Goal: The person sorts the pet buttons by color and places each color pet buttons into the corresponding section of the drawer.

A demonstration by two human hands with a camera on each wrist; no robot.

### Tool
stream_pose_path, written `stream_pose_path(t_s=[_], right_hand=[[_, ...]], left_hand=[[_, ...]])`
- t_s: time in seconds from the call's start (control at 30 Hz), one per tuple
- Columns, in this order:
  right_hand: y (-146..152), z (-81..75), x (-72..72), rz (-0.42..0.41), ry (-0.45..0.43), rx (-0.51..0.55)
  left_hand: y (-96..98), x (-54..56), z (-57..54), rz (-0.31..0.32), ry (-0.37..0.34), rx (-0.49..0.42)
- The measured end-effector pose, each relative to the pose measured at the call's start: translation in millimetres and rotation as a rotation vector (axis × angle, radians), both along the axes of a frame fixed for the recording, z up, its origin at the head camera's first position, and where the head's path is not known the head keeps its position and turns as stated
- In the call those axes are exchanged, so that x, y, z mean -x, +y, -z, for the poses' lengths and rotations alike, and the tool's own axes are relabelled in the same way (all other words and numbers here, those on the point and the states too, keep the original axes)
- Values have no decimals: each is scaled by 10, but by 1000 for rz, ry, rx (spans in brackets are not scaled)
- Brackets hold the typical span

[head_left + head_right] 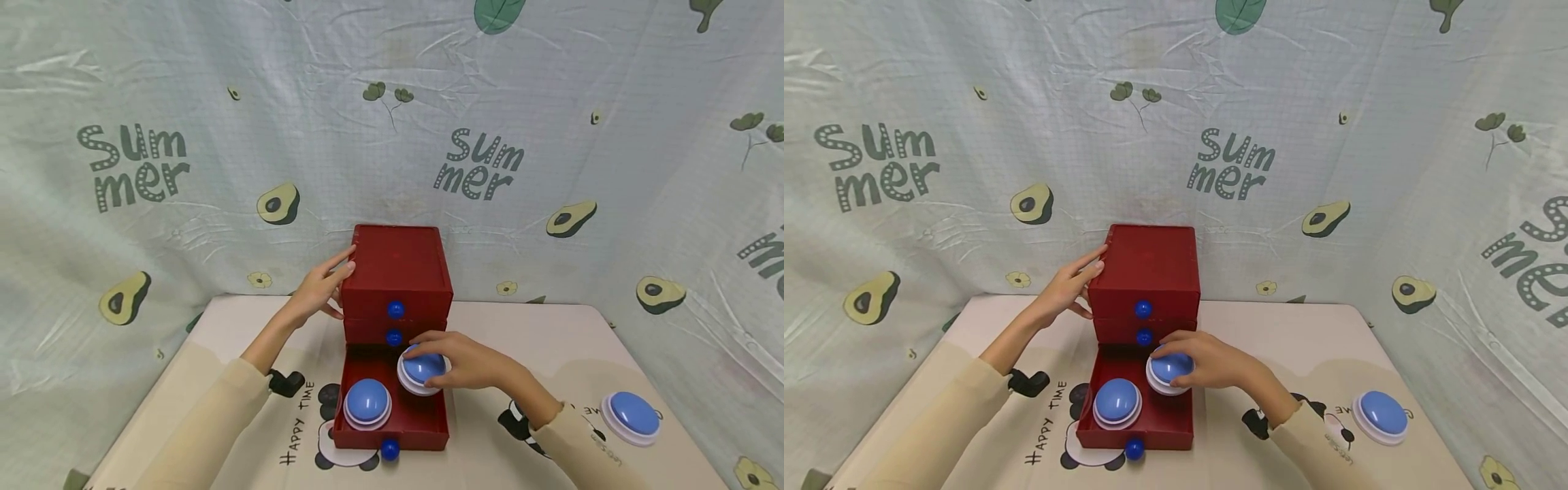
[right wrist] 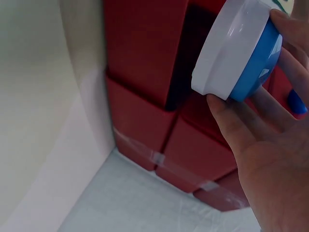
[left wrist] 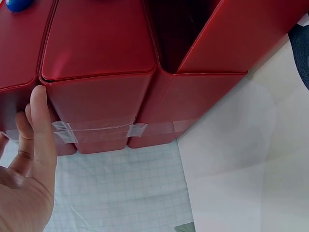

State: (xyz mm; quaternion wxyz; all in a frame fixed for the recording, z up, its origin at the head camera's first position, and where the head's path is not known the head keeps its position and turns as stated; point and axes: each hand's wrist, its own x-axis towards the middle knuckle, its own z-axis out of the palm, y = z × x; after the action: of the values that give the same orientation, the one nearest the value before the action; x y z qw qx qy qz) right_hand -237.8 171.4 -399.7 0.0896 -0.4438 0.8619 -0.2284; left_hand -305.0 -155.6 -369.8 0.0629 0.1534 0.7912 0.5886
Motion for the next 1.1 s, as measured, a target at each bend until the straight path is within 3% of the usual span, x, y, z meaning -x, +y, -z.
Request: stream_pose_path(t_s=[0.27,0.47,0.73,1.1], right_hand=[[-106,122,33,9,-46,-20],[-156,250,53,-2,-30,-26],[-207,436,96,18,23,-55],[-294,519,65,85,153,-130]], left_hand=[[19,-10,-15,-7,8,-1],[19,-5,-14,-4,6,5],[20,-15,-3,-6,6,4],[28,-26,-7,-12,1,2]])
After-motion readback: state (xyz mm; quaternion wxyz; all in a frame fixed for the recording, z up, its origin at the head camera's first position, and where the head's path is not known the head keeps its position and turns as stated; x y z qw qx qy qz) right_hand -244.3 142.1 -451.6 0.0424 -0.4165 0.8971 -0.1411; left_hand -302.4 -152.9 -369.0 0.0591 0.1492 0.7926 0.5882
